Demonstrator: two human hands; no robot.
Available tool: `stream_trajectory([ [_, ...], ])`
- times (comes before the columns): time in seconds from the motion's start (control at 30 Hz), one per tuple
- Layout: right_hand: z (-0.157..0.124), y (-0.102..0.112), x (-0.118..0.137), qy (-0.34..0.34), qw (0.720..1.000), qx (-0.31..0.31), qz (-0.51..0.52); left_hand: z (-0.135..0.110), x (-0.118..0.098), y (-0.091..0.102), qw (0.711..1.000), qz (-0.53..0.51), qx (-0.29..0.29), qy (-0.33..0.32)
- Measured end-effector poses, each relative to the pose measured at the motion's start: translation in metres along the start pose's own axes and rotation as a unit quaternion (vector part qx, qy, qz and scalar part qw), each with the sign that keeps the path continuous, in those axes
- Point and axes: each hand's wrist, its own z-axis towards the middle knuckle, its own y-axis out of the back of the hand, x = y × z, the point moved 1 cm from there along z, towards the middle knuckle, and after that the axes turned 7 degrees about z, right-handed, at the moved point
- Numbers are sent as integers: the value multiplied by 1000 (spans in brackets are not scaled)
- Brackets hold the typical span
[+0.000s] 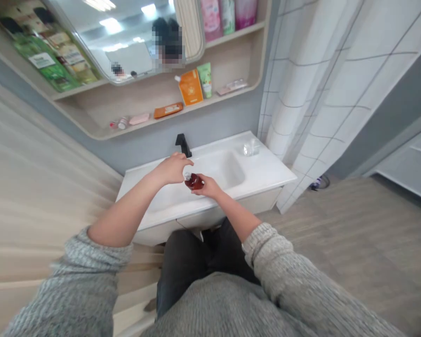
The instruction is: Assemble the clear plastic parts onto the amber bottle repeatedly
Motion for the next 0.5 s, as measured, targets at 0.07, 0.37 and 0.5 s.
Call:
stream_trajectory([
  [0.07, 0, 0, 1, 2, 1000, 1, 1, -3, 4, -3, 1000, -10, -1, 6],
  [0.37, -1, 0, 1, 0, 1000, 21, 8, -23, 27, -33, 991, -119, -51, 44],
  [0.5, 0, -2, -4, -14, 999, 25, 25, -34, 36, -55, 965, -228, -79, 101],
])
